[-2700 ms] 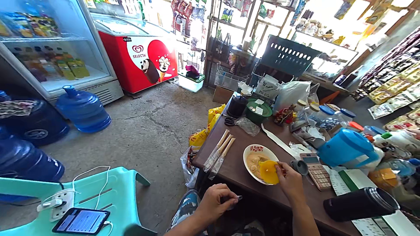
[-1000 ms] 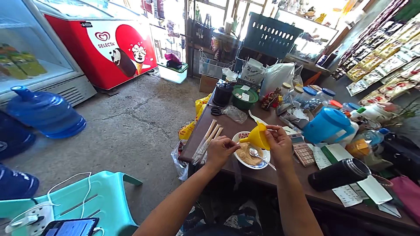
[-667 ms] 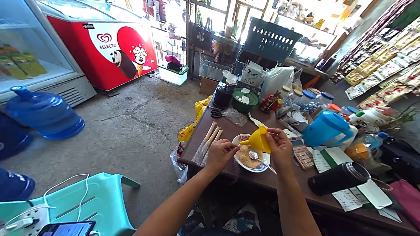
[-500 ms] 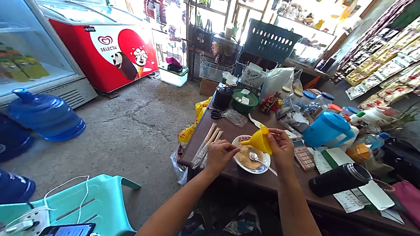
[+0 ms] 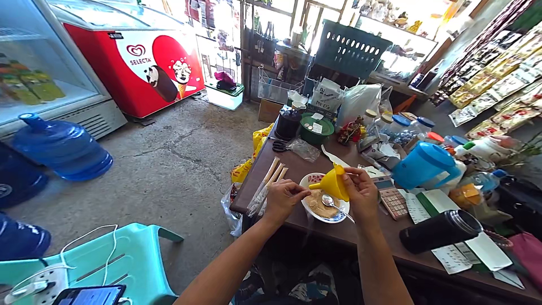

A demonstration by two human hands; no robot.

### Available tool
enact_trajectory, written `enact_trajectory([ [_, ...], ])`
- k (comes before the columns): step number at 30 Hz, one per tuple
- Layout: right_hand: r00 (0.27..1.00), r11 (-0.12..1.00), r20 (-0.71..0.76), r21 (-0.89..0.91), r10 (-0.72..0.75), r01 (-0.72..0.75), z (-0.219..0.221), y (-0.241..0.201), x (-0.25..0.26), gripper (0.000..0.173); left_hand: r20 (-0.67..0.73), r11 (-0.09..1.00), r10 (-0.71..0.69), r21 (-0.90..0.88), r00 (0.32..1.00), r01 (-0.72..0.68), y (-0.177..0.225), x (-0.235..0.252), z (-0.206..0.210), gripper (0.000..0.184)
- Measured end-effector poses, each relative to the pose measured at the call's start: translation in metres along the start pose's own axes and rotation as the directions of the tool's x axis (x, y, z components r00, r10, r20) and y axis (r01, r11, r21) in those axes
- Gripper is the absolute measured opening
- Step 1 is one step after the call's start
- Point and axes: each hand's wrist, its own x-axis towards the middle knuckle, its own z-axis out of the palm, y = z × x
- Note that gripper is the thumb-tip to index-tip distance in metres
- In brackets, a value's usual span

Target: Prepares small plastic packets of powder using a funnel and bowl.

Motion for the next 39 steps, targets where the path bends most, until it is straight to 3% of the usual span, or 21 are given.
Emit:
enact_trajectory([
  [9, 0.999, 0.998, 0.033, -0.054, -0.027, 0.029, -0.001, -0.001, -0.001, 0.019, 0.013, 0.999, -0.001, -0.04, 1.0, 0.002, -0.002, -0.001, -0.001, 0.018],
  [29, 0.995, 0.987, 0.088, -0.146, -0.053, 0.066, 0.003, -0.005, -0.003, 0.02, -0.027, 0.978, 0.178, 0.118, 0.984, -0.174, -0.01, -0.009, 0.003, 0.017],
  [39, 0.986, 0.976, 0.119, -0.172, -0.114, 0.133, 0.006, -0.004, -0.007, 0.019, -0.036, 0.981, 0.169, 0.098, 0.985, -0.165, -0.006, -0.012, 0.002, 0.019],
])
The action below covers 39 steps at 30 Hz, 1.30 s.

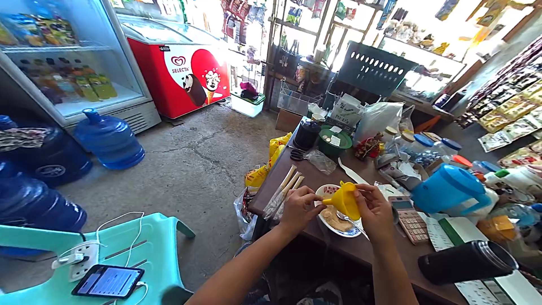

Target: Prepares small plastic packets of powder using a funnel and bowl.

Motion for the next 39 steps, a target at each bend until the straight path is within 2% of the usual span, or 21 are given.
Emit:
enact_trajectory([
  [10, 0.997, 0.978, 0.026, -0.196, -0.066, 0.07, 0.006, -0.004, -0.006, 0.021, -0.063, 0.985, 0.144, 0.1, 0.988, -0.138, 0.002, -0.003, 0.006, 0.018],
  [14, 0.998, 0.975, 0.051, -0.216, -0.045, 0.055, 0.008, 0.002, -0.01, 0.021, -0.035, 0.983, 0.162, 0.097, 0.986, -0.157, 0.007, -0.003, 0.006, 0.018],
  [18, 0.998, 0.982, 0.065, -0.187, 0.011, 0.002, 0.004, 0.003, -0.011, 0.022, 0.0, 0.992, 0.108, 0.066, 0.994, -0.108, 0.006, -0.007, 0.006, 0.019],
  [21, 0.99, 0.968, 0.077, -0.232, 0.117, -0.096, -0.017, 0.003, -0.008, 0.036, 0.037, 1.0, 0.019, 0.015, 0.999, -0.019, 0.003, -0.011, 0.0, 0.024],
  [23, 0.982, 0.898, 0.085, -0.423, 0.168, -0.117, -0.039, 0.013, -0.01, 0.043, 0.051, 0.999, -0.037, -0.034, 0.998, 0.039, -0.003, -0.015, -0.007, 0.025],
  [25, 0.945, 0.756, 0.145, -0.64, 0.293, -0.136, -0.06, 0.024, -0.016, 0.044, 0.049, 0.991, -0.083, -0.103, 0.995, 0.087, -0.012, -0.019, -0.011, 0.026],
  [27, 0.855, 0.61, 0.173, -0.769, 0.489, -0.192, -0.071, 0.033, -0.025, 0.046, 0.076, 0.973, -0.127, -0.183, 0.989, 0.139, -0.021, -0.025, -0.01, 0.026],
  [29, 0.777, 0.522, 0.156, -0.817, 0.61, -0.245, -0.073, 0.04, -0.037, 0.044, 0.112, 0.96, -0.139, -0.23, 0.984, 0.161, -0.028, -0.03, -0.004, 0.028],
  [31, 0.76, 0.515, 0.158, -0.818, 0.631, -0.257, -0.07, 0.044, -0.046, 0.036, 0.15, 0.959, -0.122, -0.237, 0.981, 0.155, -0.033, -0.033, 0.005, 0.029],
  [34, 0.777, 0.561, 0.178, -0.788, 0.603, -0.254, -0.064, 0.046, -0.051, 0.025, 0.168, 0.961, -0.123, -0.224, 0.978, 0.159, -0.038, -0.038, 0.02, 0.03],
  [36, 0.784, 0.553, 0.179, -0.799, 0.595, -0.236, -0.06, 0.044, -0.05, 0.025, 0.142, 0.965, -0.126, -0.214, 0.982, 0.155, -0.042, -0.041, 0.028, 0.031],
  [39, 0.788, 0.483, 0.143, -0.85, 0.598, -0.212, -0.055, 0.037, -0.045, 0.029, 0.075, 0.962, -0.127, -0.234, 0.989, 0.141, -0.05, -0.043, 0.036, 0.033],
])
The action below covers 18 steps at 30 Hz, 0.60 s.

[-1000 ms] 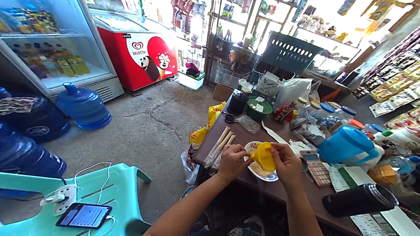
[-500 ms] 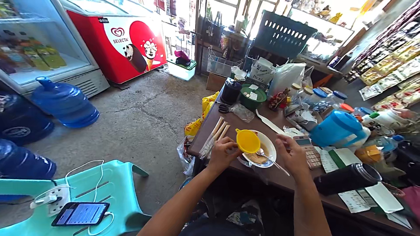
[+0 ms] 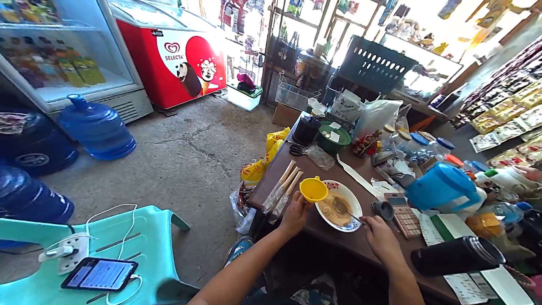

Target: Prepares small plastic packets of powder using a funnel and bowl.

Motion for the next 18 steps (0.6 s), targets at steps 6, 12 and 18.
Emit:
enact_trajectory([
  [6, 0.994, 0.994, -0.106, -0.113, -0.025, 0.013, -0.011, -0.02, 0.0, 0.029, 0.008, 0.985, -0.109, -0.133, 0.994, 0.109, -0.01, 0.005, -0.012, 0.036],
  [12, 0.968, 0.992, -0.228, -0.089, -0.103, 0.084, 0.005, -0.028, 0.0, 0.035, 0.053, 0.982, -0.092, -0.16, 0.994, 0.099, -0.013, 0.004, -0.013, 0.035],
  [18, 0.963, 0.993, -0.241, -0.047, -0.118, 0.11, 0.006, -0.02, -0.009, 0.033, 0.041, 0.983, -0.065, -0.167, 0.997, 0.071, -0.006, 0.007, -0.016, 0.03],
])
